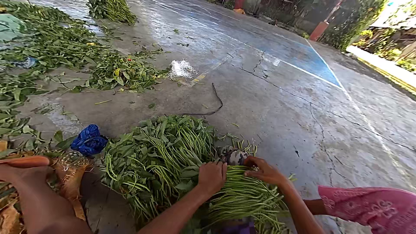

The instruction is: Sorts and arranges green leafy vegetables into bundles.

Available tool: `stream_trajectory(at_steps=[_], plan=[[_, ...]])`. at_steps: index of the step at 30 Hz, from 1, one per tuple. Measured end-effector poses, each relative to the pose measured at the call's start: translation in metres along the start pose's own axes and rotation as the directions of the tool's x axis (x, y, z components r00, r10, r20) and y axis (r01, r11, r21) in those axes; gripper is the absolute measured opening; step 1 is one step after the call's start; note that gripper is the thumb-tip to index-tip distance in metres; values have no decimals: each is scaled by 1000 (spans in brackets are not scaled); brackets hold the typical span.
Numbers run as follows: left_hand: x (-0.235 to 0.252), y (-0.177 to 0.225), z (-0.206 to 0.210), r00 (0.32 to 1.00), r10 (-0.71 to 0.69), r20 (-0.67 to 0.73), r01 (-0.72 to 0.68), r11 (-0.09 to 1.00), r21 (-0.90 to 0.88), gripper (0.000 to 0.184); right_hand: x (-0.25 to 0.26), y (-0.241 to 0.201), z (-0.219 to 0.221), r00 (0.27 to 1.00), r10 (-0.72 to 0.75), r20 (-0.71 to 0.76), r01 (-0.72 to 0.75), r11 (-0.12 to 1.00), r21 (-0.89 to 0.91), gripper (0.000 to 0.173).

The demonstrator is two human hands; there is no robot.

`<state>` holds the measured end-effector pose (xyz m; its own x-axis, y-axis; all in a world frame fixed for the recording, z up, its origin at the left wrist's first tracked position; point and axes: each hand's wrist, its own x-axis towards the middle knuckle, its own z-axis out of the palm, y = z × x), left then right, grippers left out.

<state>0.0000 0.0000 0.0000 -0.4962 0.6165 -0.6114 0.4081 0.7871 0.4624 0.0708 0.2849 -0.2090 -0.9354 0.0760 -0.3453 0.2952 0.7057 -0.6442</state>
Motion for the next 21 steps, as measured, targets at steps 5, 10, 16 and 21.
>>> stream_trajectory(at_steps=[5,10,16,21], plan=[[218,-84,153,871,321,-373,-349,937,-10,58,-14,17,79,849,39,-527,-173,962,-209,71],[246,-123,152,920,371,-129,-393,863,-318,65,-23,14,86,798,130,-589,-303,931,-204,68],[213,-189,169,966,238,103,-74,636,-768,64,-26,27,54,880,291,-376,-385,900,-205,72],[174,-258,202,985,95,141,73,510,-857,55,-16,-15,10,924,212,-318,-361,756,-546,61]])
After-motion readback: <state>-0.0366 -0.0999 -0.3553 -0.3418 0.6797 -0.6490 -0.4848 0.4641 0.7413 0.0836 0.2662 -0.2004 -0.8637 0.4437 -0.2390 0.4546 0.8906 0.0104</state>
